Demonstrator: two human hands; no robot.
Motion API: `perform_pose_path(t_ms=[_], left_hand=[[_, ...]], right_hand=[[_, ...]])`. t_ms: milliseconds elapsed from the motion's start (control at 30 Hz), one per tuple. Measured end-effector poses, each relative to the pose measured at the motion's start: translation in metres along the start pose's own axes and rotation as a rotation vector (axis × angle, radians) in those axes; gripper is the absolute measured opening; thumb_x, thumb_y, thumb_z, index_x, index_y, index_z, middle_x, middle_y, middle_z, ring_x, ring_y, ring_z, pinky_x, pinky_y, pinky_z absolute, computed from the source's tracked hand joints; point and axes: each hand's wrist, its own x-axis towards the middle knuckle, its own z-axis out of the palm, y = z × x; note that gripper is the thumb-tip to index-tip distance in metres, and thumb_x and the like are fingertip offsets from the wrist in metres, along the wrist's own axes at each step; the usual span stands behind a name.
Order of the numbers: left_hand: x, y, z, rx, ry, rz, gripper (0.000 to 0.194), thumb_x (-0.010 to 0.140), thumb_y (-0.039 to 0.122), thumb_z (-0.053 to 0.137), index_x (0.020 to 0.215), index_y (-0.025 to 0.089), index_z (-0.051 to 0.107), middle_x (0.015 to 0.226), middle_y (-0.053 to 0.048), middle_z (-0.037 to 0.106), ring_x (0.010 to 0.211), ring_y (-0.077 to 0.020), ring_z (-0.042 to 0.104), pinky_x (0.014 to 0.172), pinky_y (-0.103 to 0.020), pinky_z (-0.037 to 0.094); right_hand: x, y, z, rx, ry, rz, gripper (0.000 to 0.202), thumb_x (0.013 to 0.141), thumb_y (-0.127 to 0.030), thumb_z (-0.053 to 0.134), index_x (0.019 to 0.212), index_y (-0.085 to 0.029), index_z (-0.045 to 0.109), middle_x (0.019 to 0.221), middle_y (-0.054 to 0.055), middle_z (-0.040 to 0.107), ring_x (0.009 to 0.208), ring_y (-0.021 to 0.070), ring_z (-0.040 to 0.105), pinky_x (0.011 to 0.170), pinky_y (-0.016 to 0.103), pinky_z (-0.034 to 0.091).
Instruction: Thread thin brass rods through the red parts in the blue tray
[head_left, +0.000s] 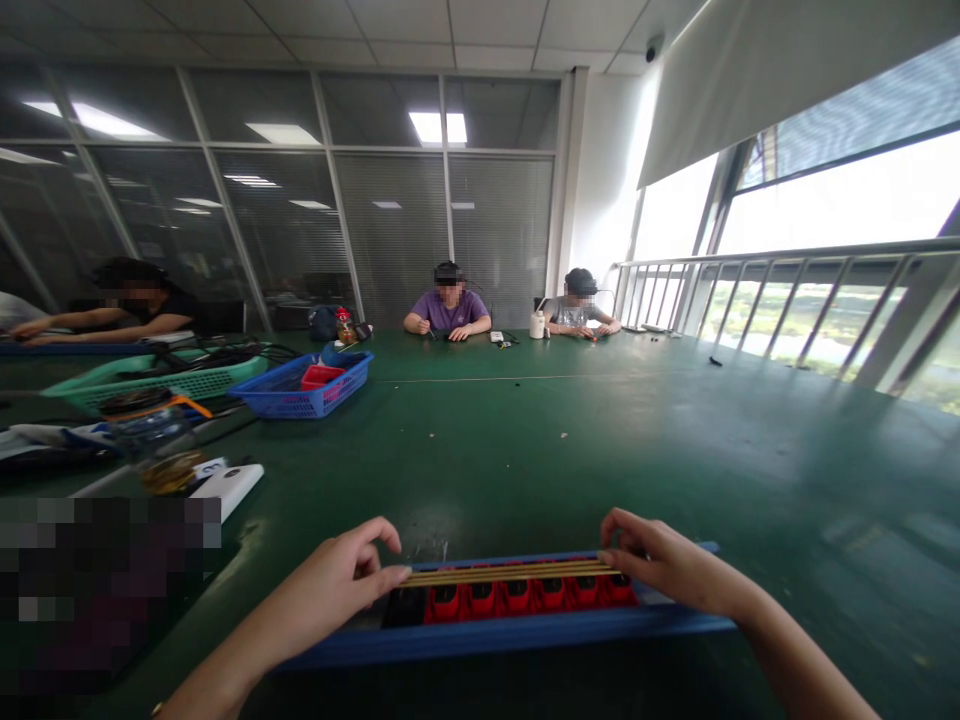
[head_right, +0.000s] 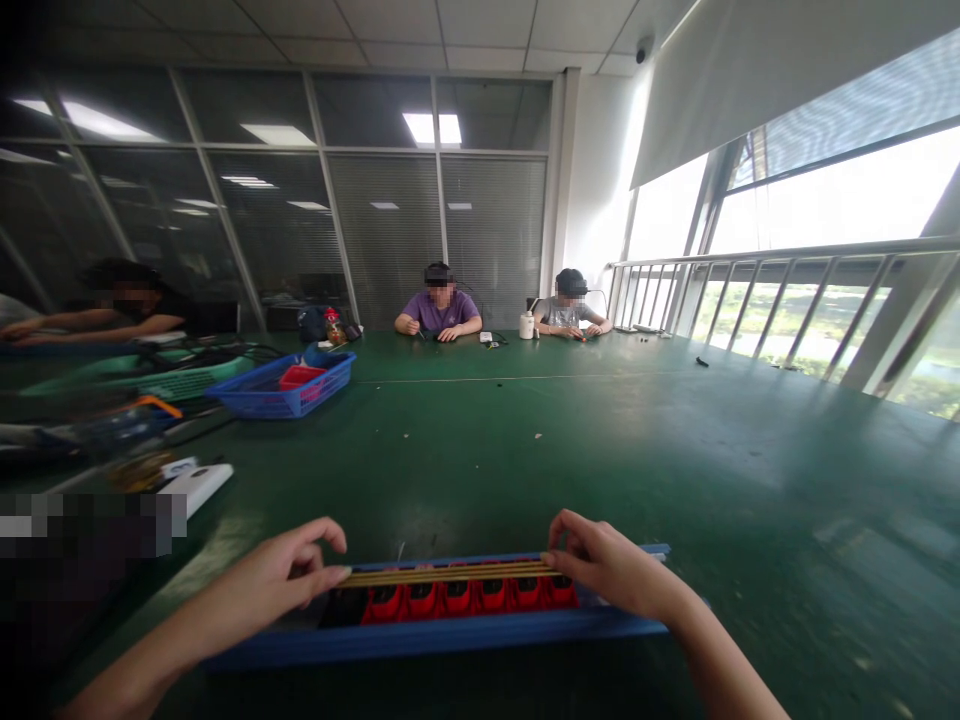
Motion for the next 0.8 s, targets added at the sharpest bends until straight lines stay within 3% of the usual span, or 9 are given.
perform_pose_path(t_ms=[367,800], left_hand=[[-0.001,0.005,0.001,-0.046,-0.08,0.049,0.036,0.079,0.05,0.042,0.087,0.018,0.055,0.062,0.003,0.052,0.058,-0.012,0.049,0.052,-0.019,0.036],[0.002,-0.001,0.002,-0.083,-0.073,0.048,0.036,0.078,0.049,0.044,0.089,0.018,0.057,0.059,0.003,0.053,0.055,-0.0119,0.05,0.05,-0.018,0.034]], right_hand=[[-0.002,-0.005,-0.007,-0.032,-0.036,-0.013,0.032,0.085,-0.048,0.04,0.09,-0.02,0.055,0.062,-0.003,0.052,0.055,0.0103,0.043,0.051,0.02,0.034],[-0.007,0.004,-0.011,-0.031,-0.017,0.056,0.036,0.081,-0.047,0.046,0.069,-0.017,0.061,0.061,-0.001,0.054,0.055,0.0107,0.045,0.049,0.02,0.033]])
